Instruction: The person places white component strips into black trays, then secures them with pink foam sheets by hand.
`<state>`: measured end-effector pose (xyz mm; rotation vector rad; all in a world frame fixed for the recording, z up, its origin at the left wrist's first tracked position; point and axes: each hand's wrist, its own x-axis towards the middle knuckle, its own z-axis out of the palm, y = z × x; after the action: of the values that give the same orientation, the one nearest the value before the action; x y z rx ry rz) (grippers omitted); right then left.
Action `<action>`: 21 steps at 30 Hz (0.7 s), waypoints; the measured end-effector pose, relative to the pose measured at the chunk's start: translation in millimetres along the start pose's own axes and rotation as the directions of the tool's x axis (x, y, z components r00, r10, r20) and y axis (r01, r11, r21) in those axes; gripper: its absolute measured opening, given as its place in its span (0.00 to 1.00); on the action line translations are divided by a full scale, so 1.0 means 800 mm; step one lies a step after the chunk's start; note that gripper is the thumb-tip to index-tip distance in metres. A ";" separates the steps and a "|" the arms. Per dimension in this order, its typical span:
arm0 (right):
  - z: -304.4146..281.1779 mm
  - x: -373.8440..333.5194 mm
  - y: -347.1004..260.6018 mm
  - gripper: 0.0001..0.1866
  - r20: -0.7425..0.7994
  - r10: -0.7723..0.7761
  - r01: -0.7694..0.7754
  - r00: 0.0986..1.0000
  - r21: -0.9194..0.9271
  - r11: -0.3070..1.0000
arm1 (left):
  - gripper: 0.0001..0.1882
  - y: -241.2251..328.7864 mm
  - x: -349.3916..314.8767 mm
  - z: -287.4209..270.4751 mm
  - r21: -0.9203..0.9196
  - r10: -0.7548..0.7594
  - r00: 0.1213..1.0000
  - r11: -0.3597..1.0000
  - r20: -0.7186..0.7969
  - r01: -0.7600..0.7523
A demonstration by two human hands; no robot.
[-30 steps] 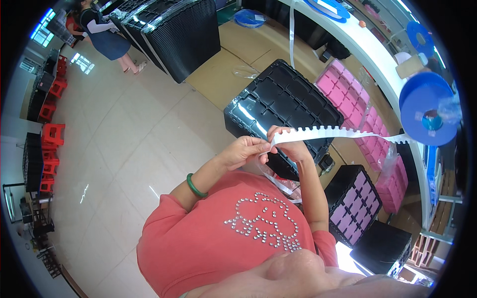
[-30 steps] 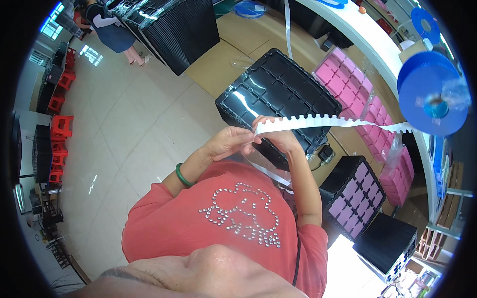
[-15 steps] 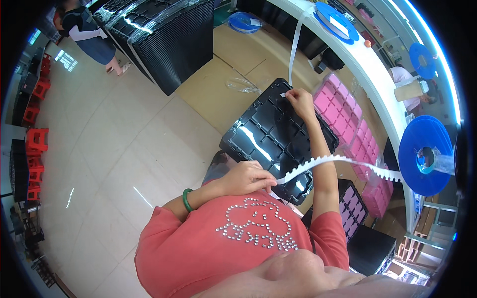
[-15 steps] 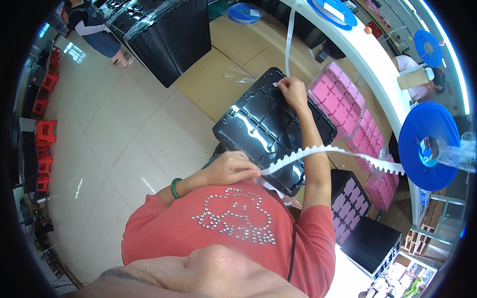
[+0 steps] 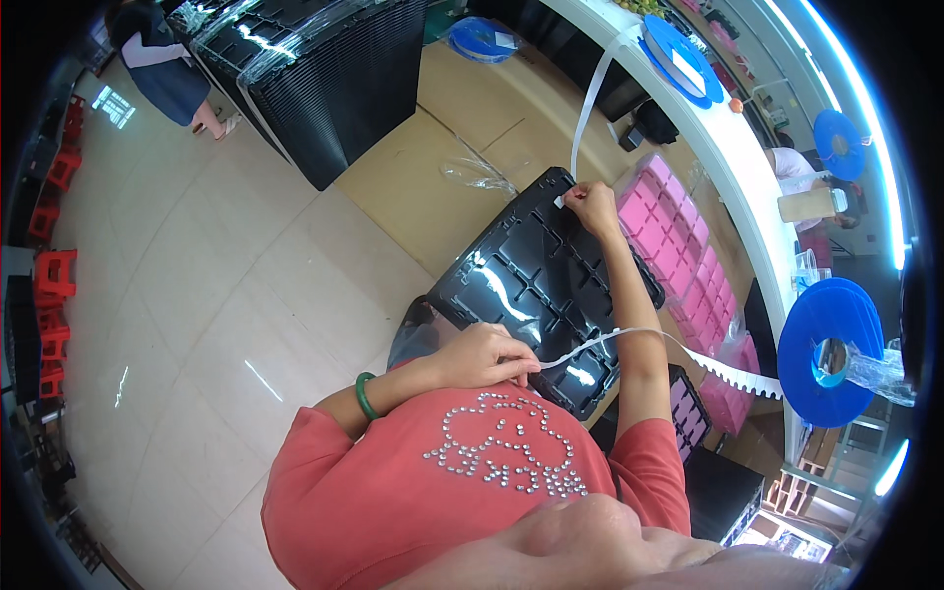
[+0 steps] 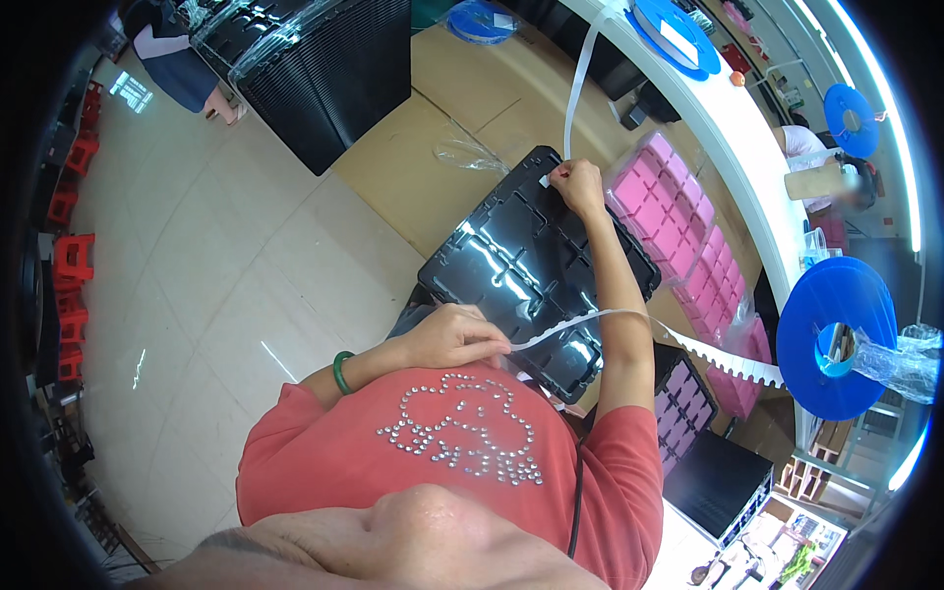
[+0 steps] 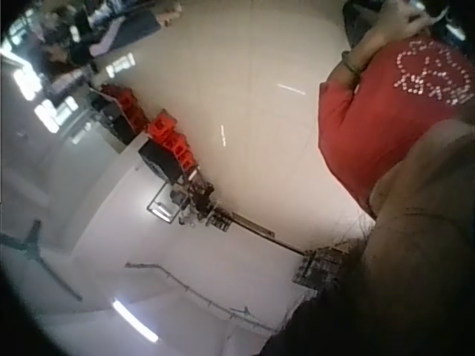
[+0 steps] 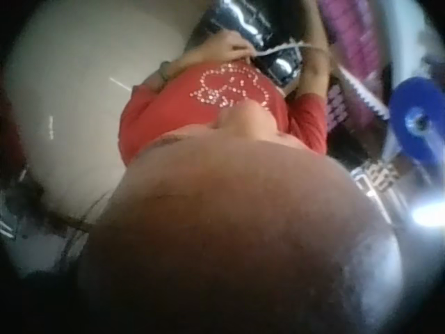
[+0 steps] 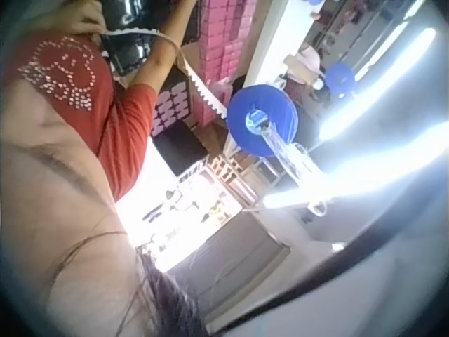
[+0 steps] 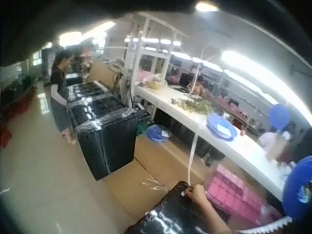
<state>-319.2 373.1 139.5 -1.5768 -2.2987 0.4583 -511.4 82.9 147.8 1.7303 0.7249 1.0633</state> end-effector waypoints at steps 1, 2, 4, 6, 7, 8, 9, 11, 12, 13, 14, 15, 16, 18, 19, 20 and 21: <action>0.000 -0.001 -0.001 0.08 0.012 -0.003 0.004 1.000 -0.015 1.000 | 0.10 -0.001 0.001 0.001 -0.002 -0.002 1.000 1.000 0.002 0.002; 0.001 -0.001 -0.001 0.08 0.013 -0.004 0.004 1.000 -0.016 1.000 | 0.10 -0.001 0.001 0.002 -0.002 -0.002 1.000 1.000 0.001 0.002; 0.005 -0.003 -0.002 0.07 -0.007 -0.092 0.091 0.996 -0.092 0.992 | 0.10 -0.002 0.001 0.003 0.000 -0.024 1.000 1.000 0.020 0.024; 0.014 -0.004 -0.002 0.07 -0.042 -0.185 0.173 0.982 -0.194 0.966 | 0.11 -0.001 0.000 0.002 0.003 -0.027 0.999 1.000 0.021 0.027; 0.020 -0.004 -0.002 0.07 -0.069 -0.278 0.247 0.958 -0.298 0.922 | 0.11 0.000 -0.001 0.000 0.008 -0.029 0.999 1.000 0.023 0.029; 0.027 -0.005 -0.002 0.07 -0.071 -0.279 0.246 0.958 -0.297 0.922 | 0.11 0.001 -0.002 -0.001 0.010 -0.028 0.999 1.000 0.024 0.028; 0.033 -0.008 -0.003 0.06 -0.069 -0.384 0.326 0.921 -0.407 0.854 | 0.12 0.002 -0.002 0.002 0.011 -0.029 0.999 1.000 0.015 0.029; 0.032 -0.013 0.000 0.05 -0.057 -0.487 0.393 0.872 -0.512 0.764 | 0.13 0.004 -0.002 0.006 0.015 -0.027 1.000 1.000 0.005 0.027; 0.028 -0.016 -0.004 0.05 -0.021 -0.546 0.467 0.838 -0.493 0.735 | 0.13 0.005 -0.004 0.008 0.020 -0.016 1.000 1.000 -0.005 0.016; 0.024 -0.018 -0.006 0.06 0.014 -0.603 0.537 0.798 -0.470 0.700 | 0.13 0.006 -0.007 0.010 0.026 -0.005 1.000 1.000 -0.015 0.006; 0.022 -0.015 -0.003 0.06 -0.049 -0.543 0.483 0.838 -0.397 0.781 | 0.13 0.008 -0.011 0.012 0.030 -0.004 1.000 1.000 -0.019 0.005; 0.023 -0.015 -0.004 0.06 -0.053 -0.548 0.485 0.835 -0.400 0.778 | 0.13 0.010 -0.012 0.014 0.026 -0.001 1.000 1.000 -0.023 0.001; 0.026 -0.017 -0.005 0.05 -0.085 -0.534 0.463 0.841 -0.399 0.792 | 0.13 0.013 -0.012 0.015 0.022 0.002 1.000 1.000 -0.027 -0.002; 0.017 -0.025 -0.013 0.04 -0.093 -0.476 0.418 0.874 -0.354 0.836 | 0.13 0.019 -0.016 0.014 0.050 -0.006 1.000 0.999 -0.021 0.007; 0.016 -0.026 -0.011 0.04 -0.097 -0.477 0.418 0.874 -0.352 0.838 | 0.13 0.023 -0.019 0.013 0.072 -0.019 1.000 0.997 -0.012 0.020; 0.014 -0.024 -0.007 0.04 -0.089 -0.463 0.421 0.882 -0.295 0.858 | 0.13 0.024 -0.023 0.016 0.077 -0.020 1.000 0.997 -0.009 0.020; 0.009 -0.022 -0.005 0.04 -0.081 -0.452 0.423 0.888 -0.239 0.874 | 0.13 0.026 -0.025 0.020 0.044 -0.028 0.999 0.999 -0.024 0.029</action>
<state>-319.4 354.3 133.2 -1.0669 -2.5597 -0.0134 -505.8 51.5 157.6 1.7425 0.7910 1.0568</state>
